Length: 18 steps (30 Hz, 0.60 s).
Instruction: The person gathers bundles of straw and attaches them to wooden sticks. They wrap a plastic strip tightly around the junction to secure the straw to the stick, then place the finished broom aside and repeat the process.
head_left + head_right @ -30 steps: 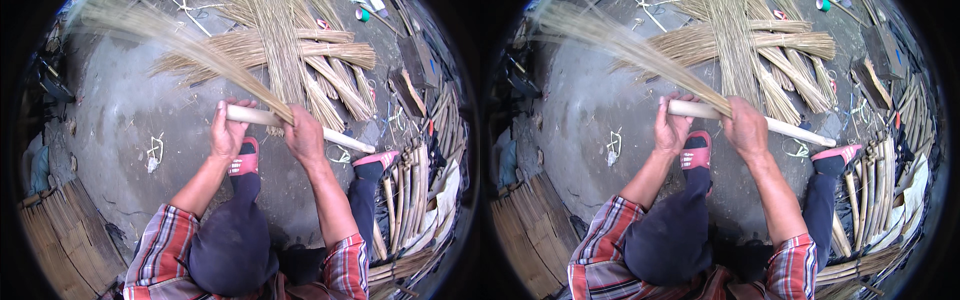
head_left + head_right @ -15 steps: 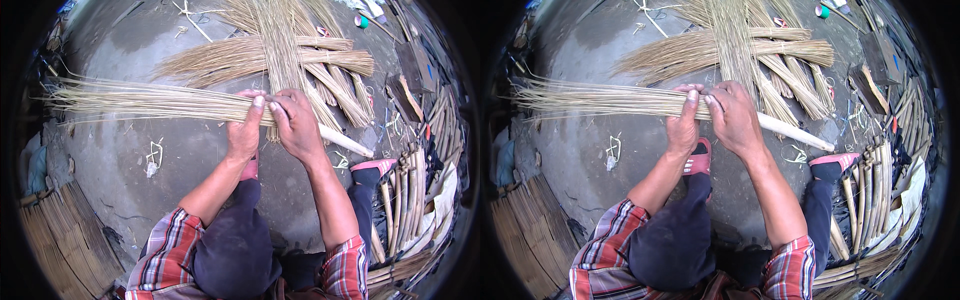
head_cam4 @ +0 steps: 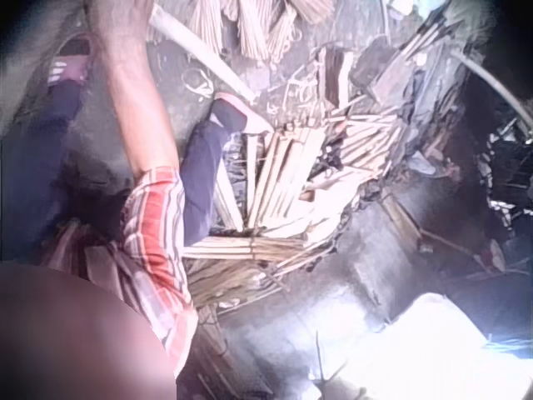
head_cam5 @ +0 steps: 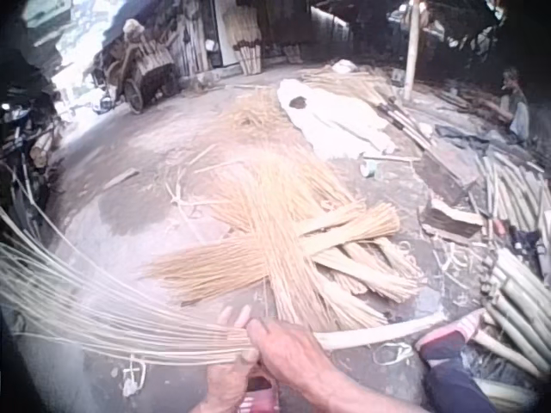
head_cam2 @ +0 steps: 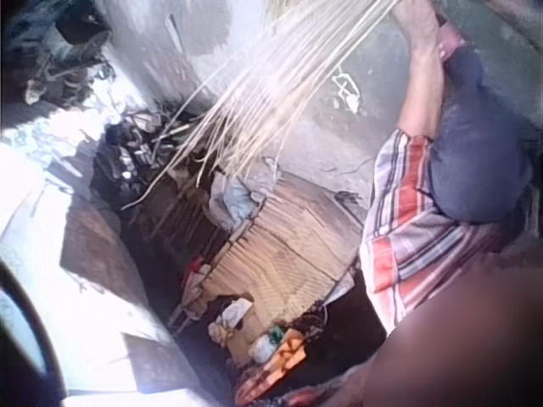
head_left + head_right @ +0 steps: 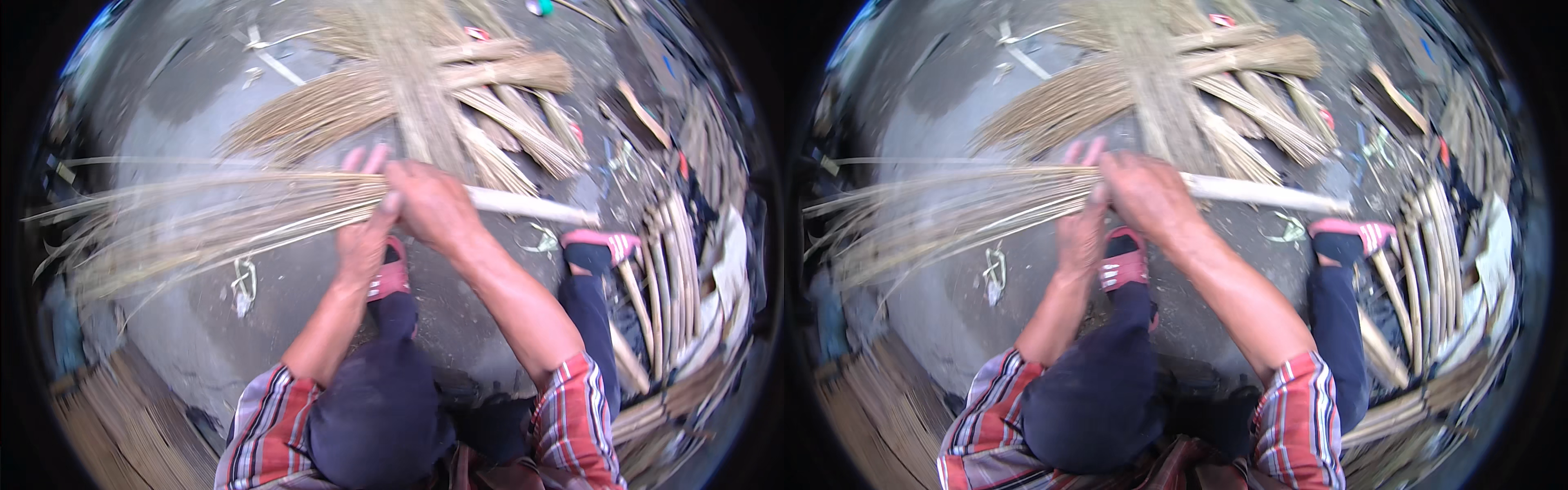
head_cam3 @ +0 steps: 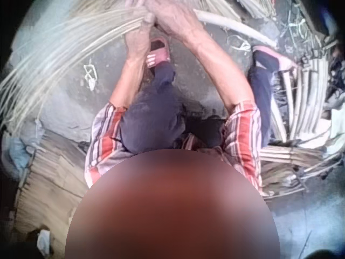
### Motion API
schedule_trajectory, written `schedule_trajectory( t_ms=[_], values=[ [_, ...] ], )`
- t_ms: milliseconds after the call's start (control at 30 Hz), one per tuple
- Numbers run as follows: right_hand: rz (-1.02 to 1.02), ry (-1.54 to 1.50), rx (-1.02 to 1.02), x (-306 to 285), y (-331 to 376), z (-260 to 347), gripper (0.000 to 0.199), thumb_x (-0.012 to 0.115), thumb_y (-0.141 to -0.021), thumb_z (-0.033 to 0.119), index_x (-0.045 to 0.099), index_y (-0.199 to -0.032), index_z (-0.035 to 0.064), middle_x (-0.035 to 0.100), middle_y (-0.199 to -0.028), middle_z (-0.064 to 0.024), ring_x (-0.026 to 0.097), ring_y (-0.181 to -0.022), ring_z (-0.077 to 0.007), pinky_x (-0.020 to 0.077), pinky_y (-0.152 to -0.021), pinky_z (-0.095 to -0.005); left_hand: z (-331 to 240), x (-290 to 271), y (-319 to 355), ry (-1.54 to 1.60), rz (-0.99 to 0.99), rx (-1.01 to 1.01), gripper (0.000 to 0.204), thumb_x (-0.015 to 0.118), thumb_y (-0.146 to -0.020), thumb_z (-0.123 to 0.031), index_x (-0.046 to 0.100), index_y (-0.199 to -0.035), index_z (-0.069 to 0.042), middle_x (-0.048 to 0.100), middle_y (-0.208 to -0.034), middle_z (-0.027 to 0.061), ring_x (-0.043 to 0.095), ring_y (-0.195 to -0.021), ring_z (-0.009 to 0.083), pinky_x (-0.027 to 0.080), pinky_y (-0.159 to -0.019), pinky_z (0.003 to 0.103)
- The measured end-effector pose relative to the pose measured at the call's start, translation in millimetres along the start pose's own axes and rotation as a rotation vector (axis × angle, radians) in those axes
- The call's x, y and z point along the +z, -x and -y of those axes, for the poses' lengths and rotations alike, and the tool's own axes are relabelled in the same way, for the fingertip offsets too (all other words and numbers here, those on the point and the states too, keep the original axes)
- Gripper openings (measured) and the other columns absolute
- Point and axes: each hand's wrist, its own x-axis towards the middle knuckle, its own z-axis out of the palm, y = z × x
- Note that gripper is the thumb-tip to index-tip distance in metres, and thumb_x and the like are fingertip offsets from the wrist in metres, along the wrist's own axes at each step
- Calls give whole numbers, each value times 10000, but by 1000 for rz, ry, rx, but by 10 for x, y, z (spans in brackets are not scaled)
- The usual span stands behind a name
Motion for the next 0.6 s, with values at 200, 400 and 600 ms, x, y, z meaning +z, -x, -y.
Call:
schedule_trajectory(
  t_ms=[200,400,600],
  values=[
    [87,133,-31,290,500,-456,126,605,-924,150,601,-1006,54,697,-942,-159,724,-935,-370,582,-787,-494,-509,-180,339,-460,515,-955,670,715,-1022,-461,563,-1453,28,628,-1418,146,562,-1335,207,449,-1107,374],
    [273,217,-83,560,1397,-723,128,578,-943,182,652,-1021,113,700,-954,-87,726,-987,-295,557,-934,-465,149,-142,408,-1523,842,-98,603,845,-835,-401,652,-1212,28,751,-1086,246,728,-970,450,567,-864,506],
    [222,385,187,557,1875,-728,387,569,-947,143,613,-1328,92,665,-1240,-129,626,-1245,-301,422,-1163,-459,1156,-150,489,-1226,969,-668,492,807,-833,-332,688,-1098,65,751,-968,252,755,-905,356,576,-819,465]
  ],
)
